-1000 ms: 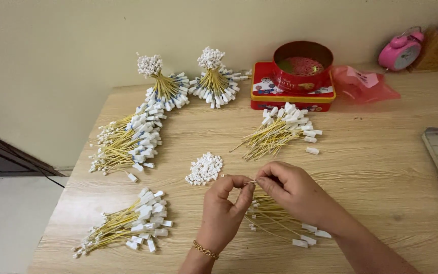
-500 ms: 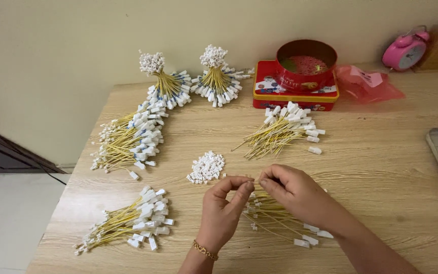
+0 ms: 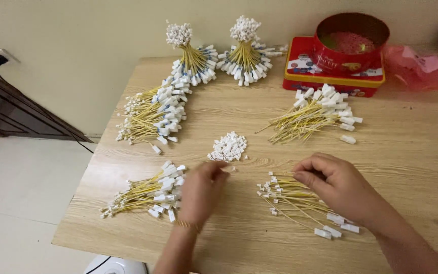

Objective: Assembling small white plastic caps onto thin yellow rods at a workbench.

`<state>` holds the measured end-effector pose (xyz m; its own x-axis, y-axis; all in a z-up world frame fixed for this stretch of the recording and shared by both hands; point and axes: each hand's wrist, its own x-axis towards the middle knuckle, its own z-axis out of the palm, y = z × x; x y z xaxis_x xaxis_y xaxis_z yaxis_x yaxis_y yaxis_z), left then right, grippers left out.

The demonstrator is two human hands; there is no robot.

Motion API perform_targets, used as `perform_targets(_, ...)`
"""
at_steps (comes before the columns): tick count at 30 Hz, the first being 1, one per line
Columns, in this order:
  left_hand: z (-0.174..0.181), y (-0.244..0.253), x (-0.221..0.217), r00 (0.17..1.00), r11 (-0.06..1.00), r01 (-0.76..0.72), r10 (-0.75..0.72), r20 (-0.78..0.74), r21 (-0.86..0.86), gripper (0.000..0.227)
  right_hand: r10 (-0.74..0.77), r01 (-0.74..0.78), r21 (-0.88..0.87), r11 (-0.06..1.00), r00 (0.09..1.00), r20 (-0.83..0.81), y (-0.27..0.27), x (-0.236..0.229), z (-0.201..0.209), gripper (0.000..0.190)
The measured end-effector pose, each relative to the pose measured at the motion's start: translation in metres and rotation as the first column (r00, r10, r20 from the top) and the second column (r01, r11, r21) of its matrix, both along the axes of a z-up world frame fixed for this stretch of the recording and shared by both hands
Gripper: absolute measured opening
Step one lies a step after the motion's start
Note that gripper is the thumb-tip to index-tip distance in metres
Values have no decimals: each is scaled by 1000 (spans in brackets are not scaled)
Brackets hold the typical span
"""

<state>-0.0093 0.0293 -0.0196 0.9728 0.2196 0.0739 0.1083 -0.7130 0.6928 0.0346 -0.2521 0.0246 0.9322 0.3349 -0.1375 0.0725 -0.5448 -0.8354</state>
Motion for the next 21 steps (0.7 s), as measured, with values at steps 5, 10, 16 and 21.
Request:
perform_targets(5, -11, 6, 16, 1000, 978, 18, -19, 5, 207, 19, -30, 33, 30, 999, 994, -102, 6, -2, 3, 25)
perform_targets(10, -14, -7, 27, 1000, 954, -16, 17, 0, 299, 21, -2, 8, 91, 996, 998, -70, 0, 1, -9, 25)
perform_targets(16, -39, 2, 38, 997, 940, -52, 28, 75, 338, 18, -32, 42, 94, 995, 993, -113, 1, 1, -9, 22)
perform_targets(21, -33, 2, 36, 997, 975, -27, 10, 77, 221, 15, 31, -23, 140, 990, 998, -50, 0, 1, -8, 17)
